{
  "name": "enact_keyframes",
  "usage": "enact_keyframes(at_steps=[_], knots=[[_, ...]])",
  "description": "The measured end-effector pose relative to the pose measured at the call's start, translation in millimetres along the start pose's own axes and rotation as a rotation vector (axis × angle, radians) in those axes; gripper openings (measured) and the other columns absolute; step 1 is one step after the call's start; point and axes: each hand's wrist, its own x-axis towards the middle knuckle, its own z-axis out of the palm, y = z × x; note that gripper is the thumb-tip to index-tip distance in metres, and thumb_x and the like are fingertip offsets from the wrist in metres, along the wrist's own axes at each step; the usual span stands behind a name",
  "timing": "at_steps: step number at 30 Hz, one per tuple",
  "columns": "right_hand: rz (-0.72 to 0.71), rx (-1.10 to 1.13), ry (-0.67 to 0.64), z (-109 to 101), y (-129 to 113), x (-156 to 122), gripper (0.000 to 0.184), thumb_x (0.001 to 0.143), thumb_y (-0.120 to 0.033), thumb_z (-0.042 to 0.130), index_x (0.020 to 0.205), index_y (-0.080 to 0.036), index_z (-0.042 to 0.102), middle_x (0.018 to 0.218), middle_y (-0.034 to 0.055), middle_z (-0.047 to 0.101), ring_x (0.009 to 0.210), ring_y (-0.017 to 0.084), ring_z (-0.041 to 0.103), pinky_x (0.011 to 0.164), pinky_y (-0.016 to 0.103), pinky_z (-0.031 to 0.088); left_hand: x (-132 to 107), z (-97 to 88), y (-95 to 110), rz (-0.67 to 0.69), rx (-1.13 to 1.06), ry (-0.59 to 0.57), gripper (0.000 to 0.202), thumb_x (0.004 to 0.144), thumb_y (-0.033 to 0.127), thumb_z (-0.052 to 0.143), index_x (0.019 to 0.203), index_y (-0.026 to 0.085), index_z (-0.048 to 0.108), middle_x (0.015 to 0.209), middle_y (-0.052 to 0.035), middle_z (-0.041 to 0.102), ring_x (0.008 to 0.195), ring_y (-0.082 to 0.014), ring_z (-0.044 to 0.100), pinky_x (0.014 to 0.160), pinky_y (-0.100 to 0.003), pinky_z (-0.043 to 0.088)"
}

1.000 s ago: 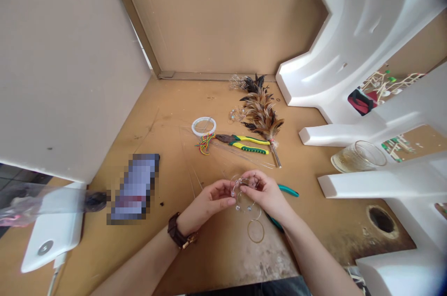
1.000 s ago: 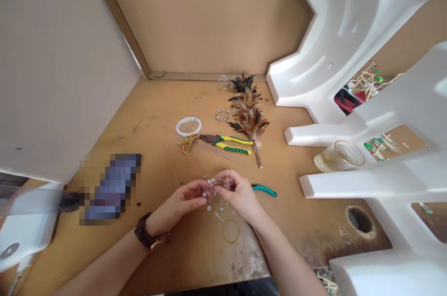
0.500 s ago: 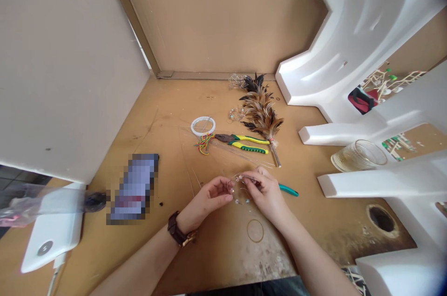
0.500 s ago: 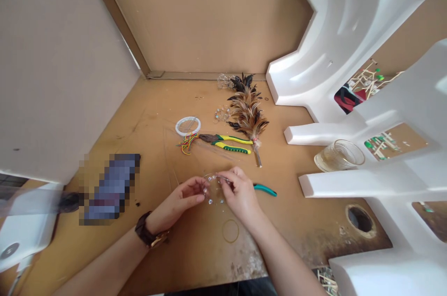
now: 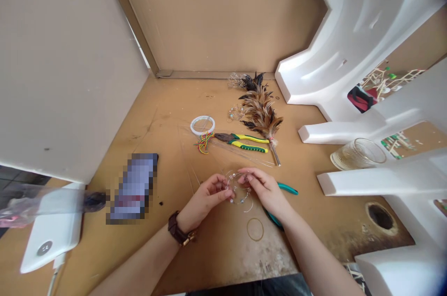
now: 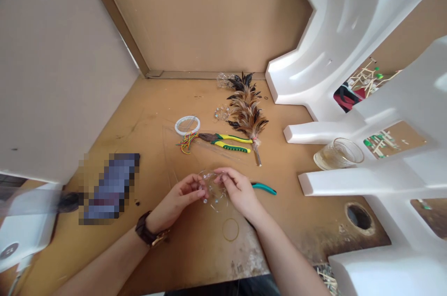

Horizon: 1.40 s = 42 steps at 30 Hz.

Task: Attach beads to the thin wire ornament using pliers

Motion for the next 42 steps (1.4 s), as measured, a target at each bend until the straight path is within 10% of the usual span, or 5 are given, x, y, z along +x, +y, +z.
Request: enact_keyframes(at_steps=[16,42], knots=[[0.202,0.557,-0.241,-0.4,-6.3,-2.9,0.04,0.081,-0.038,0.056,0.116,-0.02,0.055,0.113,0.0104,0.058,0.089,0.019,0.058,0.07,0.032,0.049,-2.6,-0.4,5.4,0.098,-0.081,-0.085,0.019,0.078,0.027,0.061,0.094,0.016,0.06,0.101,-0.0087,0.064,0.072,-0.0133,0.054,0.068,-0.028,0.042],[0.101,0.441,-0.143,1.7,-3.6,-0.2,0.037,0.077,-0.036,0.06,0.112,-0.025,0.055,0.096,0.0032,0.058,0.077,0.015,0.06,0.066,0.028,0.047,-2.5,-1.3,1.3,0.104,-0.102,-0.085,0.037,0.08,0.021,0.059,0.116,0.022,0.049,0.088,-0.0047,0.062,0.07,-0.0126,0.054,0.064,-0.026,0.044]])
